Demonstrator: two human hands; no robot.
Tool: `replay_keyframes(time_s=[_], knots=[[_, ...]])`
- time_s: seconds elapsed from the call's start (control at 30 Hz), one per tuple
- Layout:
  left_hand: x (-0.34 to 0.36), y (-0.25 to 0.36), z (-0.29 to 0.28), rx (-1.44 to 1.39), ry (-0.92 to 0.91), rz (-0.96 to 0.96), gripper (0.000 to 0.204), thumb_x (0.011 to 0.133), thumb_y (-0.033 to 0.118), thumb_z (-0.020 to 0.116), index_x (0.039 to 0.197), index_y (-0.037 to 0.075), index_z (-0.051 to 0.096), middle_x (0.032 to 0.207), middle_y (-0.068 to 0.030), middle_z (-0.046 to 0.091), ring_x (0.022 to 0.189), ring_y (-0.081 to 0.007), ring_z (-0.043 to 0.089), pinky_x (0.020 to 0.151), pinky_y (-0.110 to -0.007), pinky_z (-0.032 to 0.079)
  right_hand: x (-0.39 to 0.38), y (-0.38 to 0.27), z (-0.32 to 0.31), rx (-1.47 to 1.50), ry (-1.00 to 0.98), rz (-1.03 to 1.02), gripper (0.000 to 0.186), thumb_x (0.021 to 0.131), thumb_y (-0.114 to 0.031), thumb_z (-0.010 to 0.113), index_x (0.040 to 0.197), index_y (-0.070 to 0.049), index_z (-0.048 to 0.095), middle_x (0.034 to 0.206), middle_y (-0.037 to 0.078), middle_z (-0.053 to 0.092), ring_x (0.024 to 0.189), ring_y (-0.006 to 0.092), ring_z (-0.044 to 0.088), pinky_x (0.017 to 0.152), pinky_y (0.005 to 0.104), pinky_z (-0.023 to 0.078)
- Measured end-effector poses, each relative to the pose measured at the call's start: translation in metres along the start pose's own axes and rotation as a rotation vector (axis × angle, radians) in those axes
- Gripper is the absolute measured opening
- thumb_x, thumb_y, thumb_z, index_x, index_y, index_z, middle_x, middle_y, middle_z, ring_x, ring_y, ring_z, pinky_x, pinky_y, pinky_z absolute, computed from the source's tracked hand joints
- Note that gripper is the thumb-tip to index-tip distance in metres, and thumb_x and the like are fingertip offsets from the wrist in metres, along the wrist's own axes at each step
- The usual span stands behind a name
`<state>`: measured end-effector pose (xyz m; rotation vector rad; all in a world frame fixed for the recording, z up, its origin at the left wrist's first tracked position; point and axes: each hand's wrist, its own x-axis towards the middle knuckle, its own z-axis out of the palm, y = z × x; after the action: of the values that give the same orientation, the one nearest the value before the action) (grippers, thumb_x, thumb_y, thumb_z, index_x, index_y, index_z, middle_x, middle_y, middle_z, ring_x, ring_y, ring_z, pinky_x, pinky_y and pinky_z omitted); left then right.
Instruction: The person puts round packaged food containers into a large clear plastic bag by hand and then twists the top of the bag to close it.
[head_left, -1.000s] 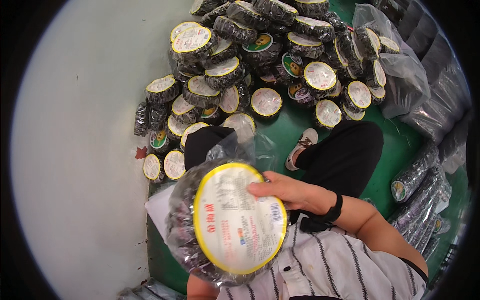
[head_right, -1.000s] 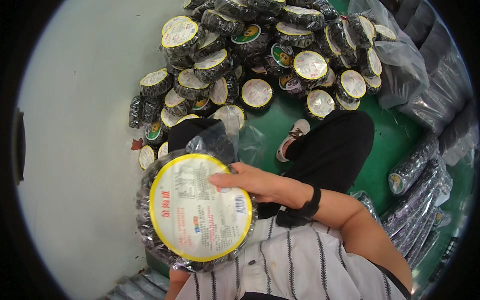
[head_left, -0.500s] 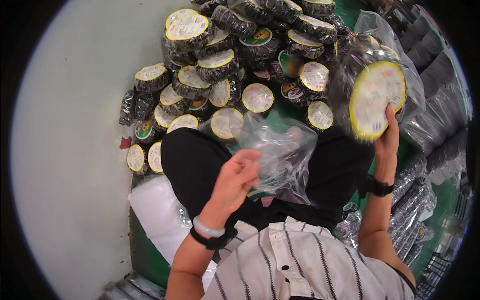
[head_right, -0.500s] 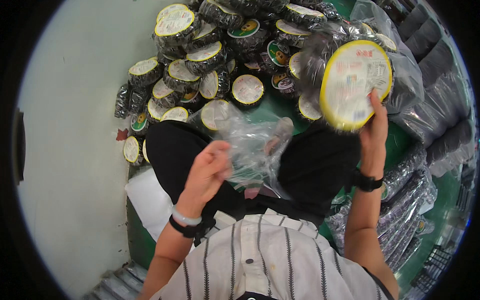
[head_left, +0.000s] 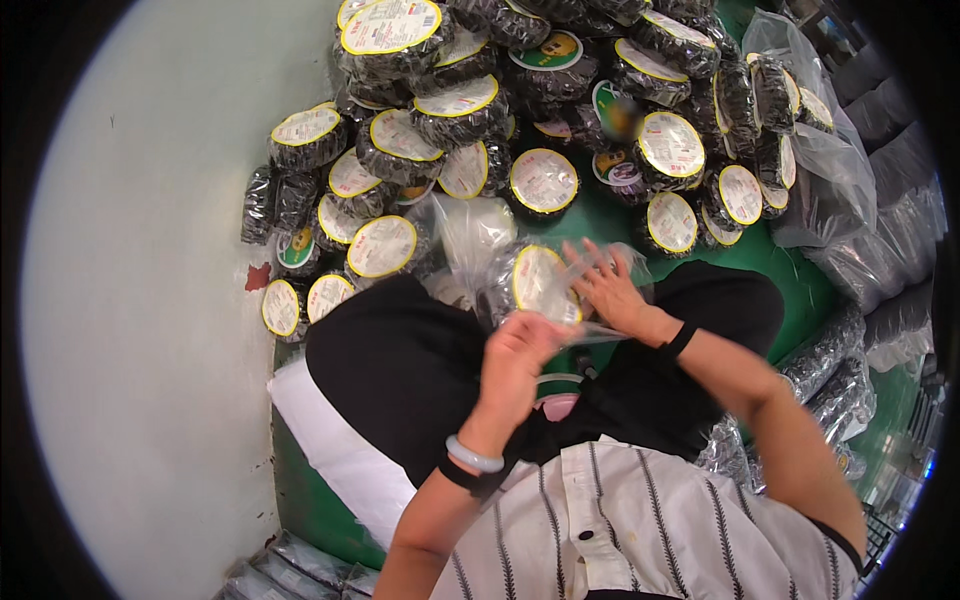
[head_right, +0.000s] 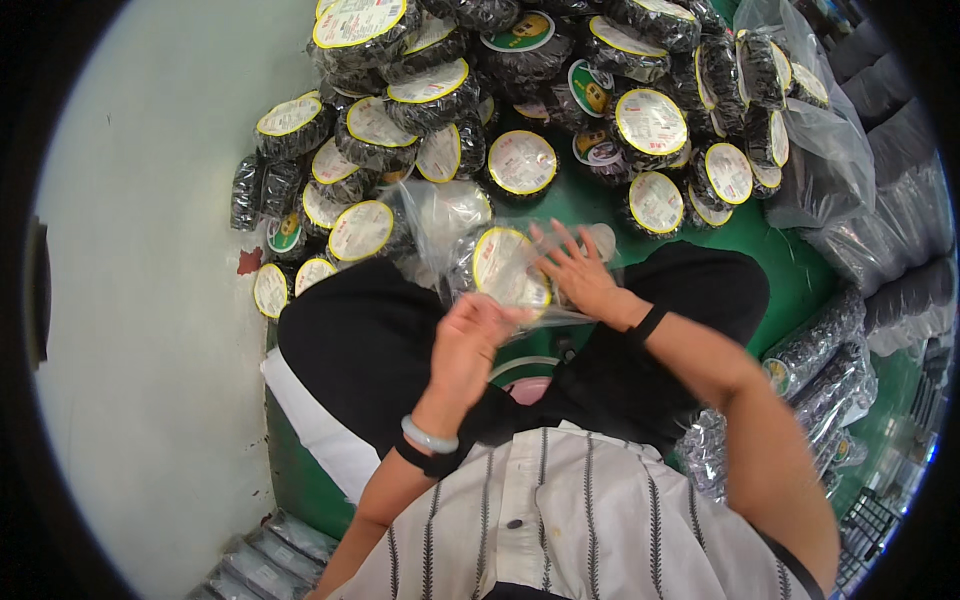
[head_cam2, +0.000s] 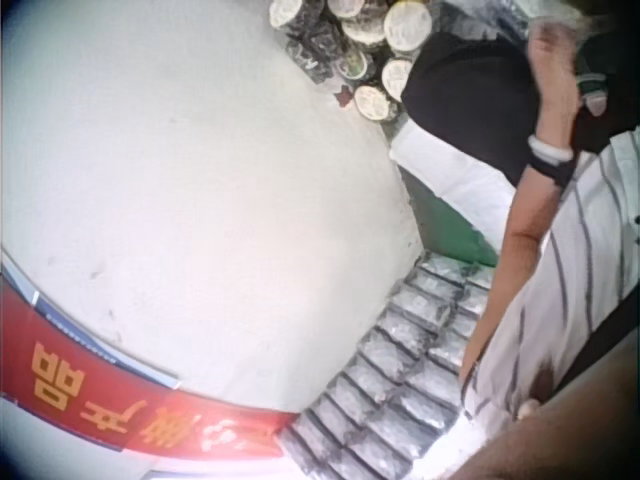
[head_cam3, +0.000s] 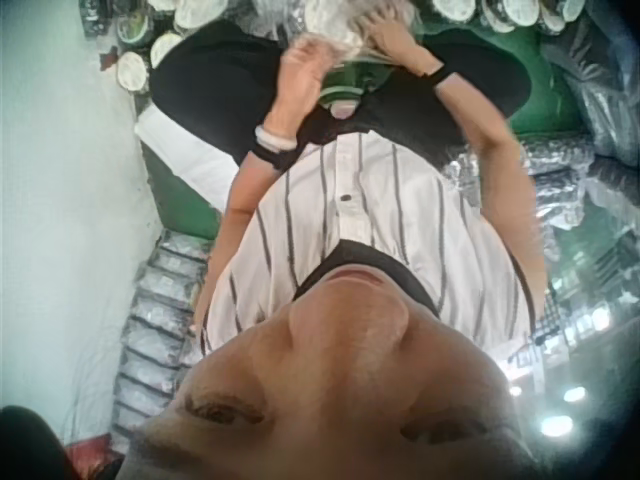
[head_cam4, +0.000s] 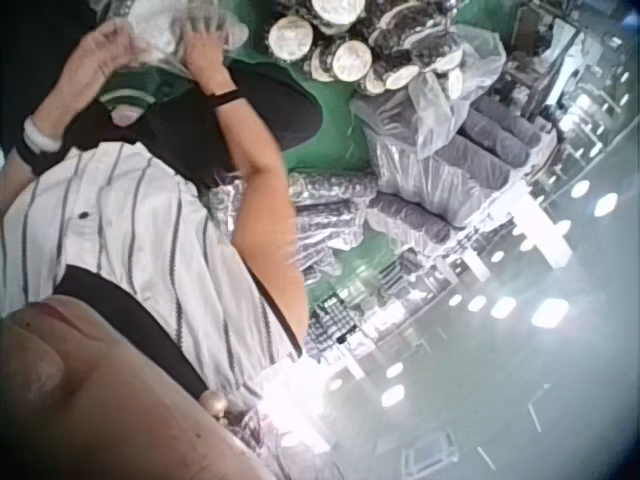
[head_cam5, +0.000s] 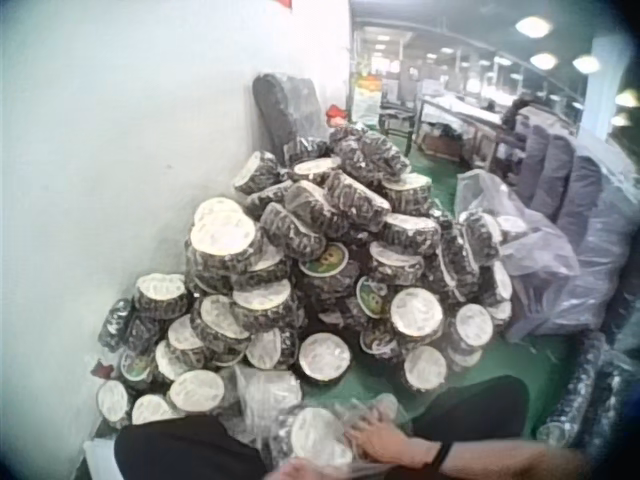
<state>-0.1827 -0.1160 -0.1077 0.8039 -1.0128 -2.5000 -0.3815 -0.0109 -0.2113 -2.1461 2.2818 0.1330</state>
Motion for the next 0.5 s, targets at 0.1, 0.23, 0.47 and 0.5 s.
replay_keyframes(time_s=[0.1,0.23,0.47,0.5], knots=[[0.022,-0.024,-0.055,-0.313,0.319,-0.180,0.011,0.095,0.014,0.048,0.086,0.008,0.048,0.068,-0.0002,0.048,0.068,-0.0139,0.054,0.079,-0.034,0.049,0.079,0.045,-0.019,0.640,-0.690,-0.226,0.024,0.069,-0.011,0.066,0.092,-0.010,0.071,0.097,0.011,0.069,0.091,0.0297,0.064,0.080,0.0424,0.049],[0.025,-0.029,-0.044,-0.135,0.312,-0.257,0.010,0.091,0.015,0.055,0.085,0.012,0.048,0.063,0.0057,0.039,0.054,-0.0053,0.039,0.053,-0.023,0.042,0.268,0.097,-0.059,1.419,0.165,0.909,0.090,0.077,-0.059,0.064,0.131,0.008,0.036,0.119,0.023,0.053,0.096,0.0263,0.060,0.076,0.0398,0.051],[0.043,-0.026,-0.067,-0.136,0.462,-0.180,0.014,0.095,0.023,0.053,0.092,0.010,0.057,0.060,0.0081,0.038,0.045,-0.0027,0.031,0.041,-0.021,0.028,0.248,0.057,-0.015,2.064,0.215,0.807,0.056,0.081,-0.020,0.070,0.124,0.002,0.041,0.117,0.012,0.057,0.105,0.0224,0.056,0.091,0.0345,0.045],[0.042,-0.020,-0.069,-0.245,0.517,-0.193,0.018,0.095,0.024,0.051,0.097,0.009,0.060,0.059,0.0076,0.038,0.043,-0.0033,0.032,0.040,-0.022,0.027,0.203,0.038,-0.032,2.376,-0.219,0.682,0.047,0.081,-0.021,0.069,0.119,0.001,0.051,0.111,0.009,0.062,0.099,0.0198,0.060,0.089,0.0334,0.047]])
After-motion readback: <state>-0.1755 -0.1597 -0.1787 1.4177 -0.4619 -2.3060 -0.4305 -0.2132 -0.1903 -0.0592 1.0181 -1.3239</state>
